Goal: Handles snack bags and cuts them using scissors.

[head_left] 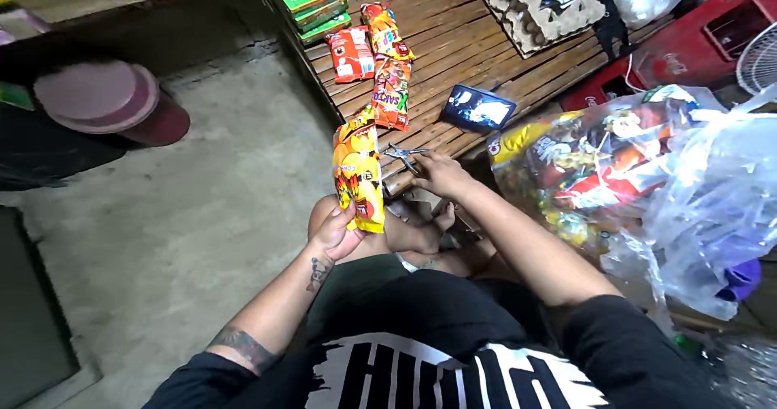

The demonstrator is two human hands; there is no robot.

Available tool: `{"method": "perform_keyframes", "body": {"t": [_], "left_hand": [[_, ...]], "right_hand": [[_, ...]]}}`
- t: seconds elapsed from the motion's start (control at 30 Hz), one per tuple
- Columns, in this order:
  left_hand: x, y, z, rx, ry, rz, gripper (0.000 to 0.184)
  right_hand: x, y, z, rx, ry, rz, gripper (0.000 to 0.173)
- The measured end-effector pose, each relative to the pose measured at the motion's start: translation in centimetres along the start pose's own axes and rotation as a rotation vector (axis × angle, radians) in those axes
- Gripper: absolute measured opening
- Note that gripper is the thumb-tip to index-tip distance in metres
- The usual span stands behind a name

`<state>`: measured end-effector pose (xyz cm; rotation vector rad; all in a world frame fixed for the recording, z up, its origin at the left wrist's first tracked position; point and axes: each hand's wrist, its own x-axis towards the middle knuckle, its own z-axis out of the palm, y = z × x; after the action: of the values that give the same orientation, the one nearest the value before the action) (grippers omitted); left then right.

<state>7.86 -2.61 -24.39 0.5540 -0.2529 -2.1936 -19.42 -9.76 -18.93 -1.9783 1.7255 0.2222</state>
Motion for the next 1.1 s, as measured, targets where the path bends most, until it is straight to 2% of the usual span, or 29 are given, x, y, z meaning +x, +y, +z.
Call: {"method": "perform_keyframes", "body": {"t": [0.13, 0.23, 0.33, 0.43, 0.5, 0.6, 0.67, 0.77, 0.87, 0.97, 1.1], "left_hand": [[-0.1, 0.1, -0.3, -0.016, -0.011, 0.017, 0.060], [-0.1, 0.2, 0.1, 0.016, -0.002, 0.009, 0.060], [-0.1, 0.2, 0.1, 0.028, -0.046, 0.012, 0.053], [0.1, 0.0, 0.0, 0.056, -0.059, 0.003, 0.055], [0.0, -0.1, 0.1, 0.086, -0.054, 0.007, 0.054], [0.0, -0.1, 0.5, 0.151, -0.052, 0.035, 0.055], [-0.3, -0.1, 0.5, 0.234, -0.030, 0.054, 0.051], [-0.7, -0.5, 0.2, 0.312, 0.028, 0.063, 0.040], [-0.9, -0.7, -0.4, 0.321, 0.015, 0.114, 0.037], [-1.0, -0.9, -0.6, 0.363, 0.029, 0.116, 0.029], [-1.3, -1.0, -0.7, 0.379, 0.016, 0.128, 0.022]], "right_hand": [[3.9, -0.2, 4.5, -0.082, 0.137, 0.052, 0.071], [4.0, -0.3, 6.3, -0.149, 0.208, 0.029, 0.055], [3.4, -0.7, 6.1, -0.221, 0.208, 0.036, 0.050], [2.4, -0.4, 4.6, -0.158, 0.158, 0.121, 0.052], [1.3, 0.3, 3.4, 0.051, 0.127, 0.251, 0.051], [-1.6, 1.8, 1.8, 0.649, 0.064, 0.406, 0.043], [-5.2, 2.3, 1.4, 1.078, 0.005, 0.427, 0.040], [-12.0, 3.5, 1.9, 1.541, -0.117, 0.412, 0.040], [-19.4, 4.0, 3.2, 1.776, -0.198, 0.364, 0.056], [-25.4, 4.2, 3.8, 1.934, -0.223, 0.216, 0.056], [-30.6, 3.4, 4.5, 2.017, -0.075, -0.043, 0.054]]}}
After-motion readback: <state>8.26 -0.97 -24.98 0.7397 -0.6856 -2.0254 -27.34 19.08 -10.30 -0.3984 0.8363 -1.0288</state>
